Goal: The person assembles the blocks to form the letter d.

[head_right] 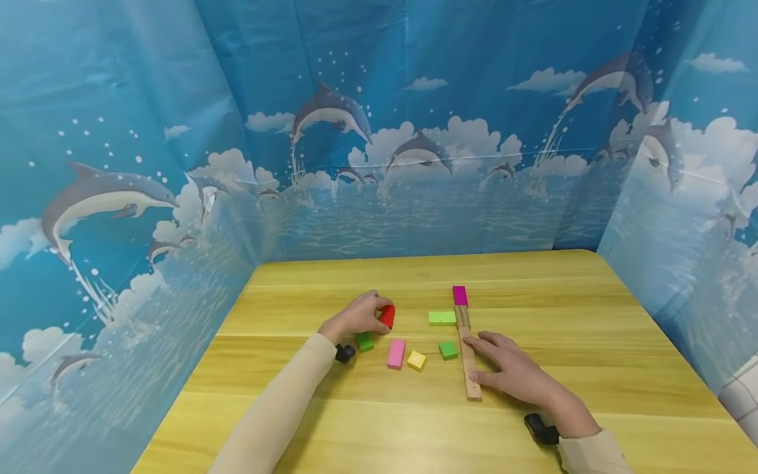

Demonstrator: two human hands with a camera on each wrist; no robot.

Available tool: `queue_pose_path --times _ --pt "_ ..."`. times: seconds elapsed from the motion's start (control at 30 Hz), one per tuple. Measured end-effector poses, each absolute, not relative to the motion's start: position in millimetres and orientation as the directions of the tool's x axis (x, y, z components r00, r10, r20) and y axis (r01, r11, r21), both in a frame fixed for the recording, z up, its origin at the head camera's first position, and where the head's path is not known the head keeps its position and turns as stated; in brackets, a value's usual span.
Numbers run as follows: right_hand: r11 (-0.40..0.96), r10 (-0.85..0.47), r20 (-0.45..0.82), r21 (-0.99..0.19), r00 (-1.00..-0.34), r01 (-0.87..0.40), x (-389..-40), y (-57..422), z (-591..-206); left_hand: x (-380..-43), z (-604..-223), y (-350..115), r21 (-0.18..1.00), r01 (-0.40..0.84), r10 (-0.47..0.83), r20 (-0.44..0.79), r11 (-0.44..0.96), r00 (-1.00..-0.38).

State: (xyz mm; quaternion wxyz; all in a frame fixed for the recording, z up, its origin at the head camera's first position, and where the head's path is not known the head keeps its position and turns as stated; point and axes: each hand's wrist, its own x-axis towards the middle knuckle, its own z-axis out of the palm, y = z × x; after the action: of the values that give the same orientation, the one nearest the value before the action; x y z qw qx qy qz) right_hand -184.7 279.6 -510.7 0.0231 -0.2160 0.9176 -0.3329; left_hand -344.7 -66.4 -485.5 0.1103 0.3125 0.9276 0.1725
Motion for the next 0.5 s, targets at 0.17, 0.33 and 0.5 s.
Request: queue_pose_path --times 0.17,0.33,0.5 --pt "0.694 -0.405 0.098 -0.615 -0.909 -0.375 -185.8 280.4 -510.4 -345.8 -483.7 -64.9 0.415 0.534 0.619 -0.097 0.737 -0.779" --pt "0.697 -0.408 0.112 -0.603 -0.906 -0.389 -185.5 280.2 -508.8 -345.5 -480.4 -63.7 0.423 0.548 0.637 -0.098 0.722 -0.764" --pt "0.697 -0.414 0.118 -0.597 -0.903 -0.397 -184.6 279.3 -510.1 -346.1 -478.9 -59.9 0.394 0.597 0.676 -0.090 0.699 -0.732"
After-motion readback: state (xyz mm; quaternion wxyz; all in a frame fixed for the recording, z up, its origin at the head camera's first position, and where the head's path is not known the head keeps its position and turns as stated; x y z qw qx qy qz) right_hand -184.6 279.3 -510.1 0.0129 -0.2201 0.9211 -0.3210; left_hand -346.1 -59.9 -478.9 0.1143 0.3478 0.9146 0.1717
